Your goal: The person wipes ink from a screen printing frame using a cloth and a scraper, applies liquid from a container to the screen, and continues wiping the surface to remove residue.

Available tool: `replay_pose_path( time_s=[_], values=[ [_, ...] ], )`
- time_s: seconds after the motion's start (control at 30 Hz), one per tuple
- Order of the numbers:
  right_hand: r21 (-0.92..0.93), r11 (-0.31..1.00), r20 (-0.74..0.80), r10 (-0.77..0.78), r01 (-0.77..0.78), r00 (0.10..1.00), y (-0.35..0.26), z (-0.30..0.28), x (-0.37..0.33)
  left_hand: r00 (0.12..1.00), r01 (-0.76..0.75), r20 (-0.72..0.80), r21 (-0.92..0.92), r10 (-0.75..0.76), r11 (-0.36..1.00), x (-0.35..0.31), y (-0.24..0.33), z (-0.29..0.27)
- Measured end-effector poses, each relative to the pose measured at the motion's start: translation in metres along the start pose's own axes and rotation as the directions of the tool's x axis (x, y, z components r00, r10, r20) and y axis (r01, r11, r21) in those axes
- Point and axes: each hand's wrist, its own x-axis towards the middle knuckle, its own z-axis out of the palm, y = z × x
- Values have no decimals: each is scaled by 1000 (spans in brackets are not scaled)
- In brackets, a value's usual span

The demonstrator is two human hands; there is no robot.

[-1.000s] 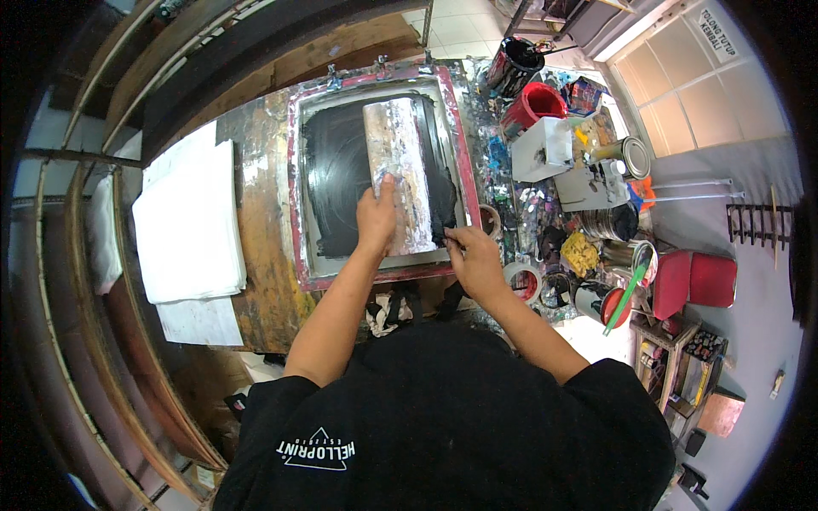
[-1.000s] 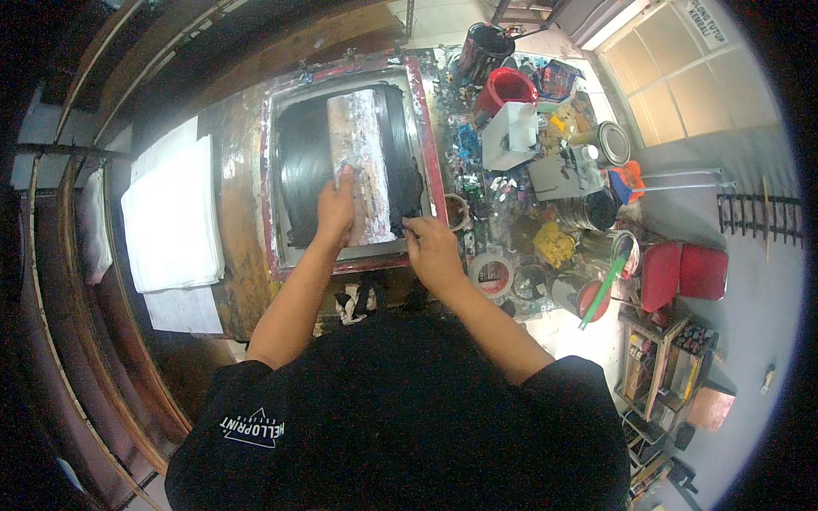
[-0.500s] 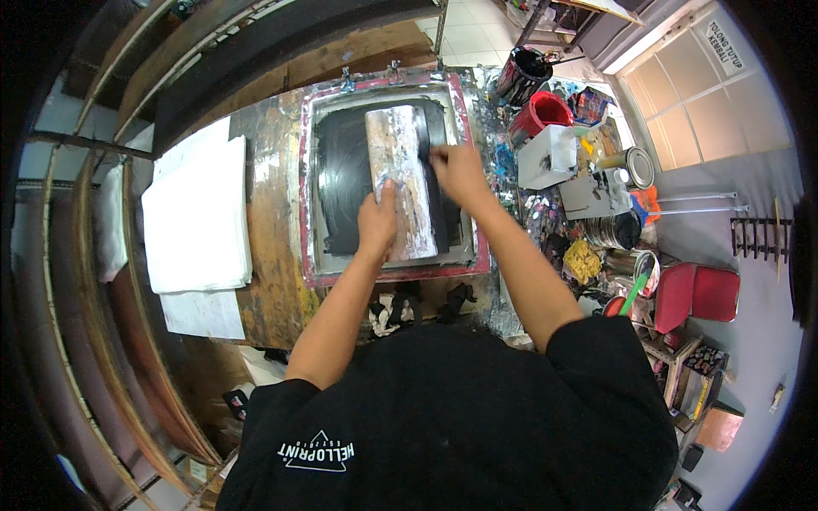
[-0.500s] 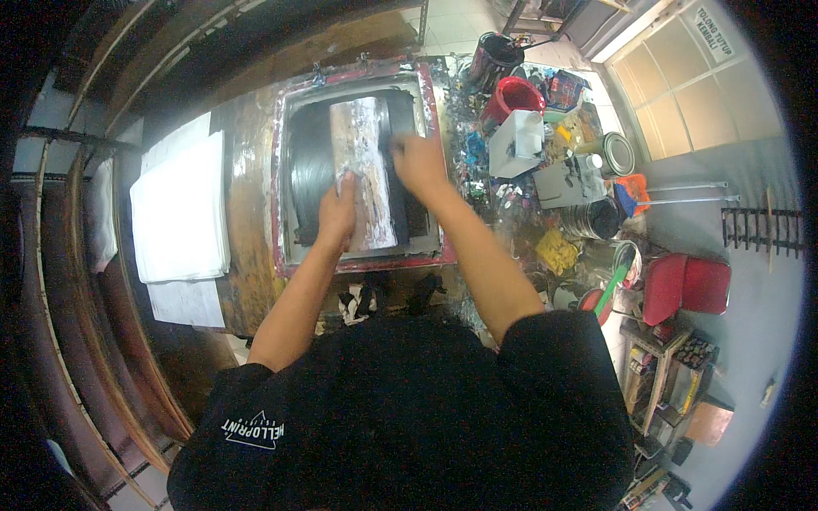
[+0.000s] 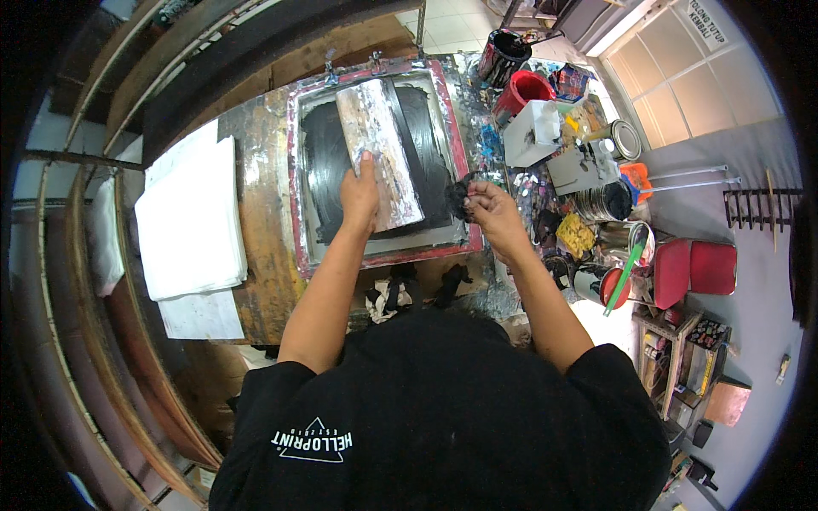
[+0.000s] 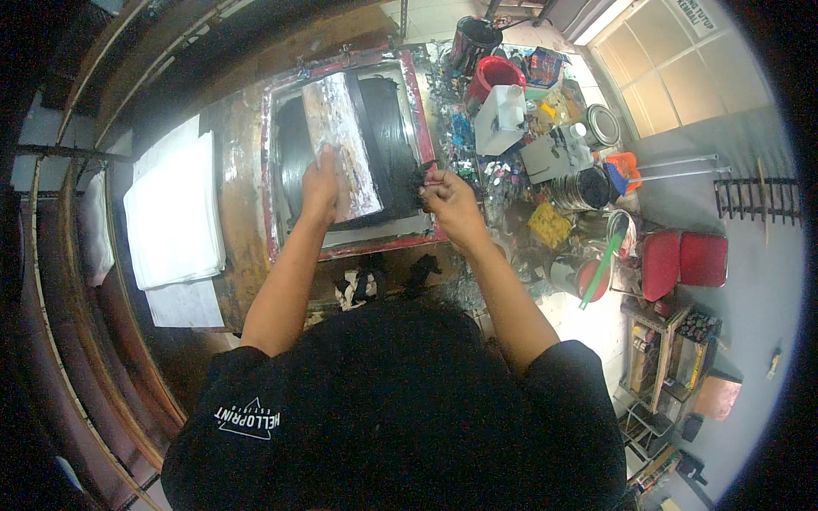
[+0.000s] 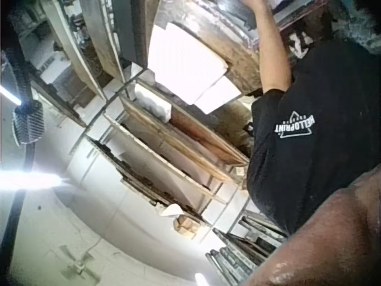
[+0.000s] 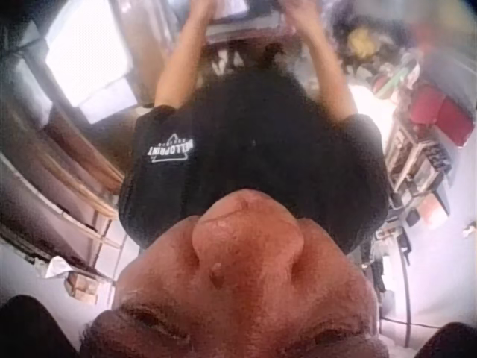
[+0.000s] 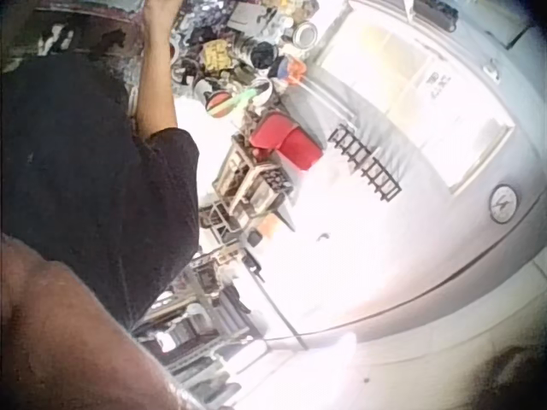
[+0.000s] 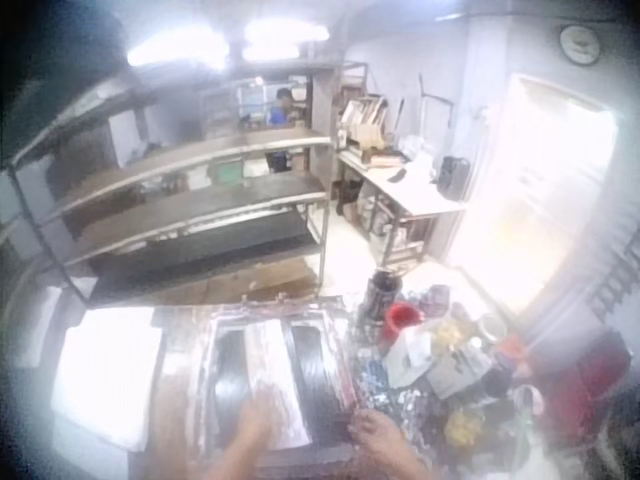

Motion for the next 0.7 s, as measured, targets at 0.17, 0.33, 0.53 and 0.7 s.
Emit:
replay_pose_path(
  time_s=[0.17,0.33,0.53,0.7],
  values=[
    [-24,997,41,79,-78,996,2,18,11,999,-34,-21,9,34,999,-9,7,-1],
    [-155,988,-47,-30,23,998,27,21,15,999,-14,-44,8,14,1000,-27,21,4],
    [-426,893,-119,-213,144,970,17,25,1,999,20,35,-146,-15,989,-29,17,8],
    [-578,785,-77,-323,221,943,9,26,-9,1000,19,3,-76,-19,997,-18,4,10]
  ],
)
